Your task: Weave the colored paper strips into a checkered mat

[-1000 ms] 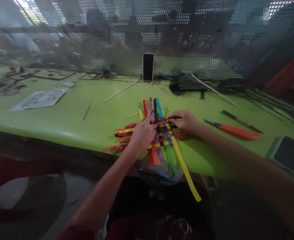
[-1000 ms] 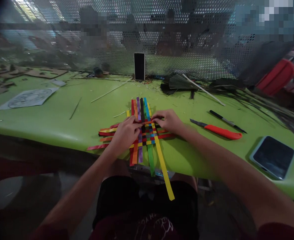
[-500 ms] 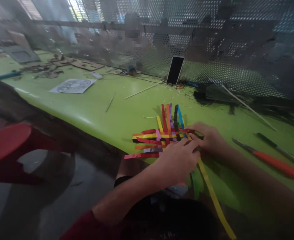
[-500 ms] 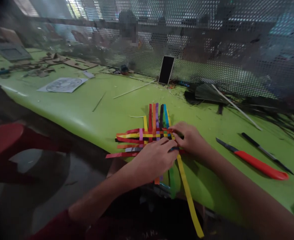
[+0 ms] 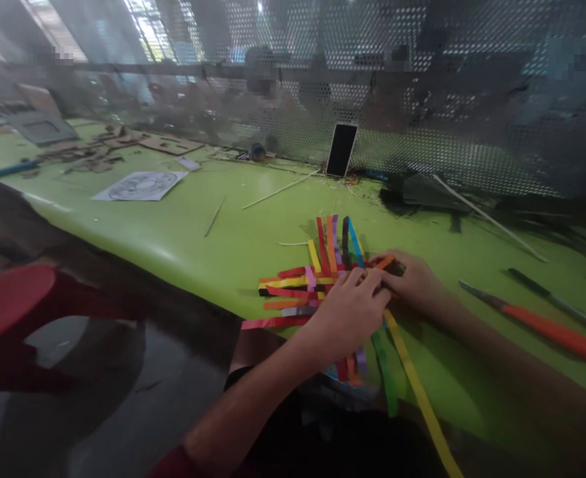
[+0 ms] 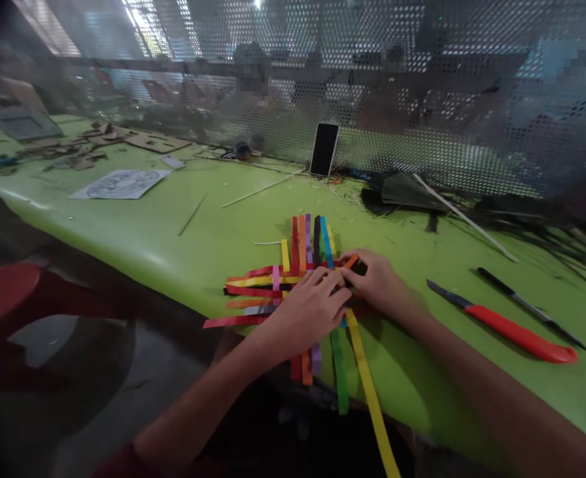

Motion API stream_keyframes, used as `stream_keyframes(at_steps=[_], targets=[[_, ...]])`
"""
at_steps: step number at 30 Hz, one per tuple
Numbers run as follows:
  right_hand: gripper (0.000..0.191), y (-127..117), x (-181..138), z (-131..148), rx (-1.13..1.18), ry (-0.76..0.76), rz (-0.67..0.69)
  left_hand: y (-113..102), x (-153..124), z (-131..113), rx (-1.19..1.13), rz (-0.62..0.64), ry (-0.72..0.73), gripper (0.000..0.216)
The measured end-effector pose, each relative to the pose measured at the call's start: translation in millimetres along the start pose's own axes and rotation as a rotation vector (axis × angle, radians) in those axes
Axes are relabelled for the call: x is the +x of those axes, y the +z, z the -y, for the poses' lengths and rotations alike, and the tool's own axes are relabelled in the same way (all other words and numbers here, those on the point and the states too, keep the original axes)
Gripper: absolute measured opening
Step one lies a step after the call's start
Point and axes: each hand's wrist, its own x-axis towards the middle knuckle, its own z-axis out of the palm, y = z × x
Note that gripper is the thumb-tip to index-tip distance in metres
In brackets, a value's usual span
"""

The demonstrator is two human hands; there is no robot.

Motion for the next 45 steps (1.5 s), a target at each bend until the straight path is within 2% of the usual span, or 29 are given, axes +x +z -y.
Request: stream_keyframes(at_steps=[10,18,27,31,35,45], targets=[[0.007,3,0,-2,0.037,0.083,0.003,10,1,-8,0.054,0.08,-0.1,0.022],[0.007,2,2,-5,0.004,0.138,0.002,9,0,-9,0.031,0.106,-0.117,0.023],[0.005,0,1,-7,0.008,0.107,0.001,9,-2,-7,0.023,0.068,-0.1,0.023],[0.005,-1,0,-6,0.094,0.113,-0.001,8,-2,-6,0.003,0.083,-0.1,0.026],[0.014,-2,0,-7,0.175,0.097,-0.003,8,-2,-6,0.012,0.061,-0.091,0.026],[0.013,-7,0,-4,0.008,0.055,0.092,5,-1,-6,0.032,0.063,-0.054,0.023]])
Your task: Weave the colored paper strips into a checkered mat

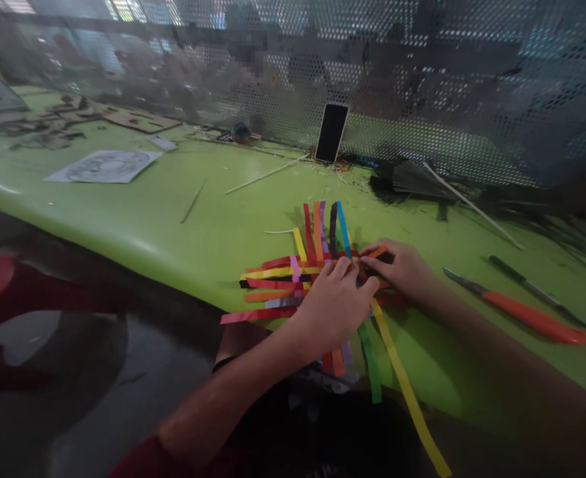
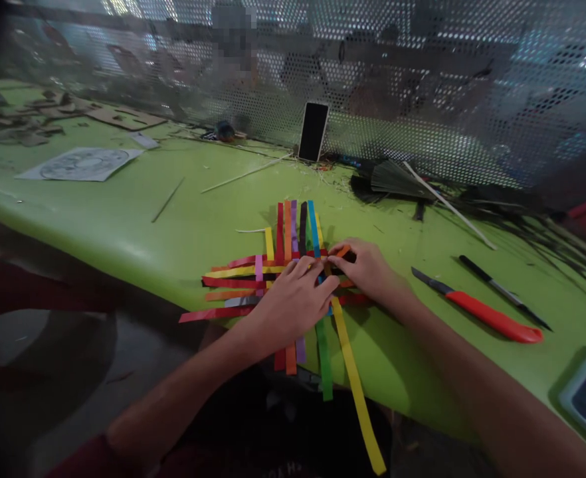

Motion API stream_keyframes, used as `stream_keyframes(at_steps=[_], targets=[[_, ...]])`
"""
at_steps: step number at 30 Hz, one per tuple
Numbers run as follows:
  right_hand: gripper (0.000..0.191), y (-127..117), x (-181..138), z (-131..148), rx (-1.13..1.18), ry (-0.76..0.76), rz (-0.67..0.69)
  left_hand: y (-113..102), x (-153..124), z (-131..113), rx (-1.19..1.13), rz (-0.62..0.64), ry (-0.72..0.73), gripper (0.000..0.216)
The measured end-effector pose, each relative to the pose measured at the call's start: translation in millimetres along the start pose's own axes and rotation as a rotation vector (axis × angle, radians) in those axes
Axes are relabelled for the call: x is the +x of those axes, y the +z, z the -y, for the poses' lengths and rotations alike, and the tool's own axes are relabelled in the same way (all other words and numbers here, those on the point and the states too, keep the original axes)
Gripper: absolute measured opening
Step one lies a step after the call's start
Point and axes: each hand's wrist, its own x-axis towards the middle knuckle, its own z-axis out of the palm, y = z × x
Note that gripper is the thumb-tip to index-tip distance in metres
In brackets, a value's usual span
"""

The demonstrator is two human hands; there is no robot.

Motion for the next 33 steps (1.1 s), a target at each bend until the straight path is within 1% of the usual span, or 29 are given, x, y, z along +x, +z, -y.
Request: stream_keyframes(at_steps=[6,12,16,18,21,23,26,29,33], targets=[[0.013,-1,0,-2,-0.011,-0.008,0.027,3,-1,0,0.023,-0.026,0.013,0.018],[0.01,1,0,-4,0.002,0.027,-0.024,3,-2,-1,0.037,-0.056,0.025,0.017],[0.009,1,0,-5,0.018,0.035,-0.034,1,-1,-1,0.03,-0.033,0.008,0.019],[0.013,-1,-1,-6,0.052,0.046,-0.022,0,-1,-1,0.029,-0.015,-0.004,0.021],[0.027,-3,-2,-6,0.094,0.066,-0.001,-2,0,-2,0.031,-0.006,-0.018,0.025],[0.031,-3,-2,-6,0.08,0.07,0.005,-2,0,-2,0.033,-0.009,-0.02,0.025],[0.022,-3,-1,-4,0.027,0.042,0.019,-2,-1,-1,0.025,-0.011,-0.011,0.024],[0.013,-3,3,-3,-0.031,-0.024,0.046,-2,-1,-1,0.02,-0.025,-0.005,0.023],[0.009,-4,8,-5,-0.094,-0.097,0.068,-2,-1,-1,0.034,-0.044,-0.002,0.025]])
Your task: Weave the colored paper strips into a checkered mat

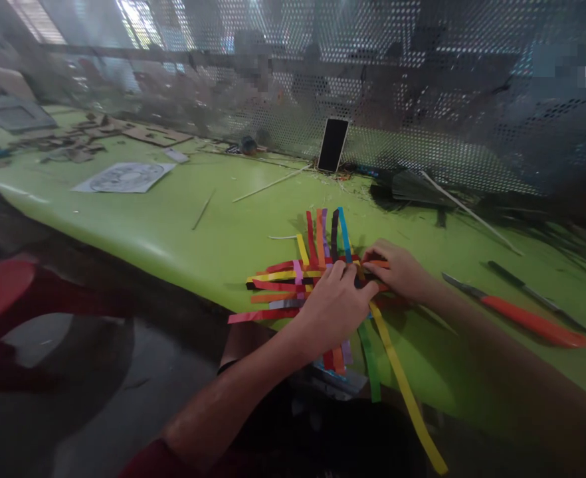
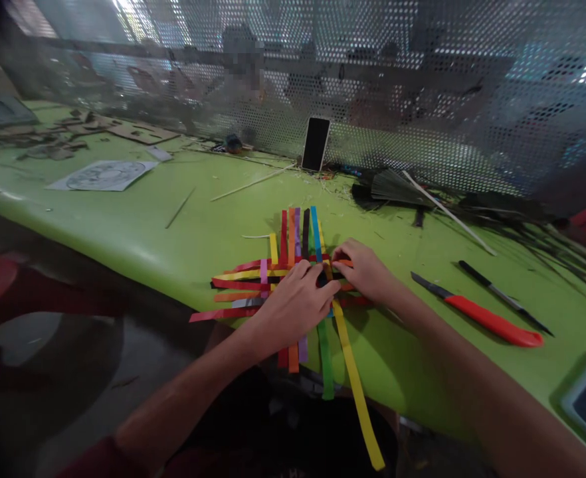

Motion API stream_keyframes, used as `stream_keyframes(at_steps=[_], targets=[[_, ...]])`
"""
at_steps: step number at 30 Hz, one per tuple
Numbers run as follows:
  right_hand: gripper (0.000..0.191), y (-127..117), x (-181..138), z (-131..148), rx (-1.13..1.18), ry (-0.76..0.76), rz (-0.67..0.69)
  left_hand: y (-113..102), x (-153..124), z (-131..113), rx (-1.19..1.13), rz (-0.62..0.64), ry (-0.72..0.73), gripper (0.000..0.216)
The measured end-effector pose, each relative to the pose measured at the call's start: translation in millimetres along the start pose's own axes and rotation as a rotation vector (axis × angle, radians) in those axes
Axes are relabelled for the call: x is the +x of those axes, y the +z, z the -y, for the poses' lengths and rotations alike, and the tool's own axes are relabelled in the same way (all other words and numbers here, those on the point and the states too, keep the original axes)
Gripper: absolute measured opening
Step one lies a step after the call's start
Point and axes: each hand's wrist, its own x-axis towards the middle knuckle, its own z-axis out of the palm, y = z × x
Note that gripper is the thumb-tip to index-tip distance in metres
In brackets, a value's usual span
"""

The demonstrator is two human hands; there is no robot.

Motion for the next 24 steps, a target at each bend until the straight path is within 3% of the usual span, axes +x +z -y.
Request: stream_keyframes(at_steps=[12,21,24], targets=[[0.016,8,-1,5,0.072,0.07,0.021,3,2,-1,-0.014,0.039,-0.021,0.027],[0.014,8,-3,8,0.12,0.082,-0.04,3,1,0,-0.021,0.032,-0.004,0.026],[0.021,3,-5,11,0.15,0.089,-0.068,3,0,0,-0.011,0.031,0.011,0.025]])
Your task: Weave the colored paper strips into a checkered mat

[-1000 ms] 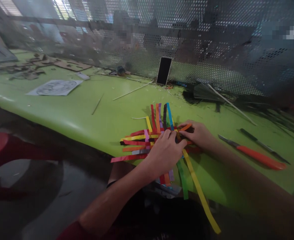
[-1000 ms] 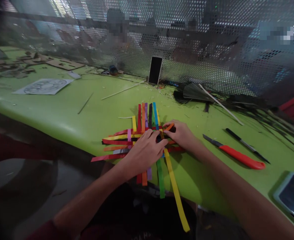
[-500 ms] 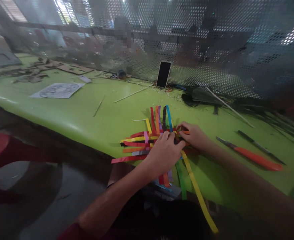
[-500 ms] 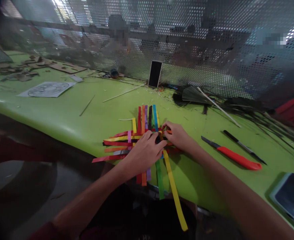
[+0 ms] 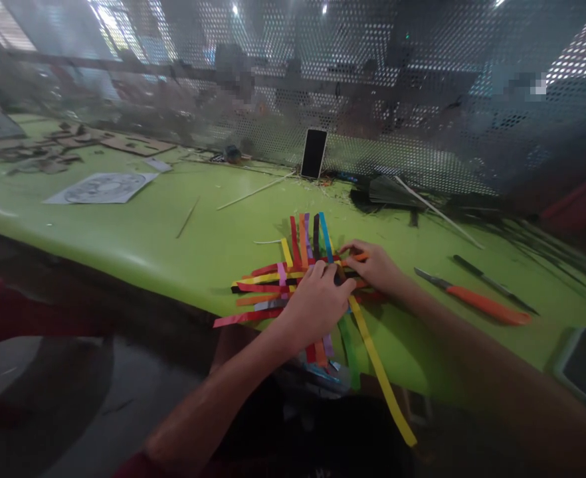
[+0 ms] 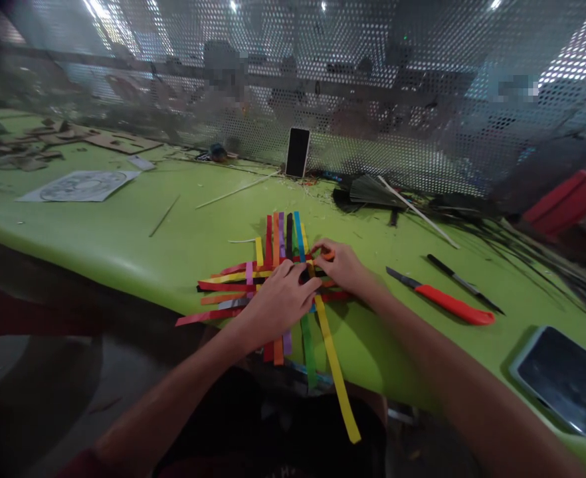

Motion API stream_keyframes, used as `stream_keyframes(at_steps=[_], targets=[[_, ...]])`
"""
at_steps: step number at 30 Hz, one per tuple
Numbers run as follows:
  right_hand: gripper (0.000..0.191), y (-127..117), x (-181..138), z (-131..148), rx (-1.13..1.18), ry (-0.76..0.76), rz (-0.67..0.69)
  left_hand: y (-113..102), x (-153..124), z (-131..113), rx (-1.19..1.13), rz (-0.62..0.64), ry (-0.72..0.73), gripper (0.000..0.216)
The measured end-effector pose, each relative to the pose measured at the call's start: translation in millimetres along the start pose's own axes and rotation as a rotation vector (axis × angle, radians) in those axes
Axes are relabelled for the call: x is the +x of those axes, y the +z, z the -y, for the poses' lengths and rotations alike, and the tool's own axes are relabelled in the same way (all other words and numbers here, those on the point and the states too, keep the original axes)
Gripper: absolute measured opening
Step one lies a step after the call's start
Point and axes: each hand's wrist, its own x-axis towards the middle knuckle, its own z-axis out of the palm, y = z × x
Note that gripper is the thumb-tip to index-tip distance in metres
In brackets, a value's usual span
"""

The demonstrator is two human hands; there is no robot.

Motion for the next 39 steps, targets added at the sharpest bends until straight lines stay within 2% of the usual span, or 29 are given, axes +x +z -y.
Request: stream_keyframes(at_steps=[4,7,10,12,14,17,19,21,25,29,31,34,39], targets=[[0.04,-6,-5,4,0.13,-0.012,0.016,0,0,0,0.021,0.001,0.007,0.024],[0.028,-6,-8,4,0.131,-0.013,-0.003,0,0,0,0.037,-0.01,0.015,0.022],[0.019,-6,-8,2,0.076,0.018,-0.108,0,0,0,0.043,-0.02,0.02,0.022],[0.028,-8,-6,0,0.044,0.044,-0.136,1,0,0,0.038,-0.02,0.011,0.023],[0.038,-10,-4,-2,0.065,0.102,-0.084,1,-1,0,0.028,-0.024,0.006,0.024],[0.053,-10,-2,-7,0.317,0.228,-0.013,0,-1,-1,0.007,-0.034,0.011,0.024],[0.067,-8,-2,-13,0.493,0.295,-0.017,0,-1,-1,-0.003,-0.027,0.006,0.023],[0.074,-5,-3,-19,0.559,0.33,-0.054,0,-1,-1,-0.011,-0.019,0.001,0.022],[0.066,0,-8,-23,0.545,0.355,-0.188,1,0,-2,-0.042,-0.013,0.009,0.021],[0.039,-1,-14,-7,0.502,0.427,-0.124,3,1,-2,-0.068,-0.043,0.009,0.02],[0.025,-2,-18,4,0.416,0.383,-0.116,4,1,-1,-0.083,-0.068,0.017,0.018],[0.005,-1,-25,15,0.235,0.202,-0.125,5,0,-2,-0.1,-0.078,0.009,0.016],[0.027,-1,-32,11,0.047,-0.095,-0.019,7,-3,-7,-0.024,-0.066,0.029,0.016]])
